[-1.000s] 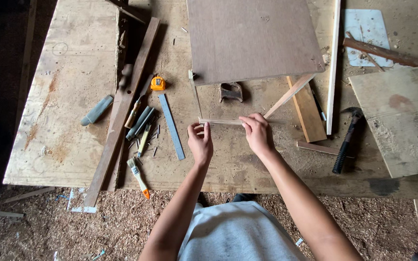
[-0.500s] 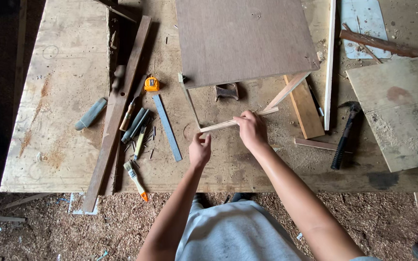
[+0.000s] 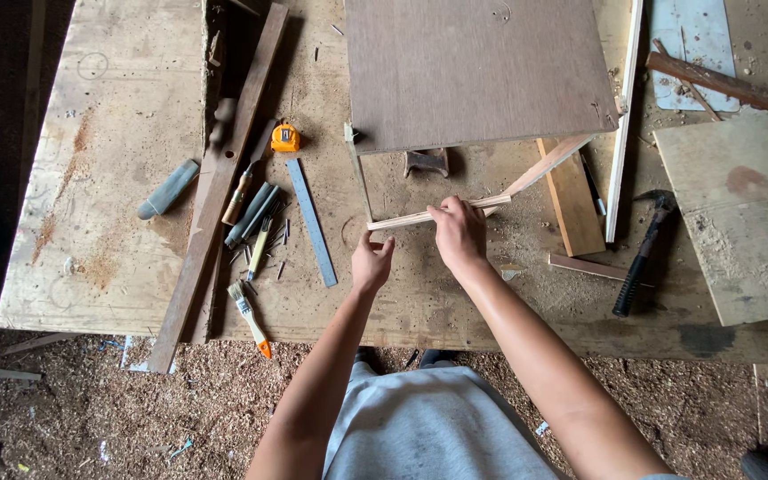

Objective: The person measures and marks a thin wooden strip, then saws it to length. They fit the cut piece between two vertical wooden legs and hammer nails to secure it, forming a small wooden frame on a workbench.

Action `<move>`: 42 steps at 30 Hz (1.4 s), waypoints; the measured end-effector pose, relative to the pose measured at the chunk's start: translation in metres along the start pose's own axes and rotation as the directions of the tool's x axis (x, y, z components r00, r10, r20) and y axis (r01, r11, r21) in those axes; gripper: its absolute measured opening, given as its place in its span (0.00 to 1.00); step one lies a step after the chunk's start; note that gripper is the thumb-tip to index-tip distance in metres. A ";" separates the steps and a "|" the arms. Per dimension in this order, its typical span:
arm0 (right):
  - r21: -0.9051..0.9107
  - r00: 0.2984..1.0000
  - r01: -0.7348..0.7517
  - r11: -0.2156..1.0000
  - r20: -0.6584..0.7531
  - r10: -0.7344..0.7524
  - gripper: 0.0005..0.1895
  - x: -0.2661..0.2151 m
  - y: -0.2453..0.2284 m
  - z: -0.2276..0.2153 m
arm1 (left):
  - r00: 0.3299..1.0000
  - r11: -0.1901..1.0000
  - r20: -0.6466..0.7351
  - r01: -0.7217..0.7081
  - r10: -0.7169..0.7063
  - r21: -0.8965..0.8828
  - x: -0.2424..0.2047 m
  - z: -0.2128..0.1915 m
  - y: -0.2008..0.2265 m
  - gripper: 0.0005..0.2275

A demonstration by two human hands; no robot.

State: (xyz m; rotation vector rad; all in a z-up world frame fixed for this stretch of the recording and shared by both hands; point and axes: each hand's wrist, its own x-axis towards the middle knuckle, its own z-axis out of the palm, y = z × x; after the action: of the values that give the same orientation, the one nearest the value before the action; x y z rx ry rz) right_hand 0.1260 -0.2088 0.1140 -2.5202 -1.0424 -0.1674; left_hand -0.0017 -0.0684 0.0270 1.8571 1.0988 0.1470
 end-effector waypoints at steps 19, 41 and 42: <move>-0.379 0.942 0.105 0.920 0.334 0.030 0.07 0.019 -0.053 0.019 | 0.960 0.949 -0.124 -0.220 0.253 0.226 0.024 -0.015 -0.009 0.26; -0.397 0.936 0.078 0.914 0.345 0.070 0.04 0.023 -0.065 0.033 | 0.907 0.834 0.040 -0.403 0.420 0.377 0.053 -0.035 -0.005 0.23; -0.431 0.948 0.080 0.899 0.310 0.065 0.04 0.023 -0.063 0.032 | 0.904 0.831 0.045 -0.409 0.425 0.377 0.054 -0.034 -0.004 0.23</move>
State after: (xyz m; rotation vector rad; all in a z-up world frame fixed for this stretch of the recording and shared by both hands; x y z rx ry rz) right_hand 0.0969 -0.1400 0.1108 -3.0289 -1.2544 0.0081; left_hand 0.0097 -0.0057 0.0248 2.4428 0.7628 0.2392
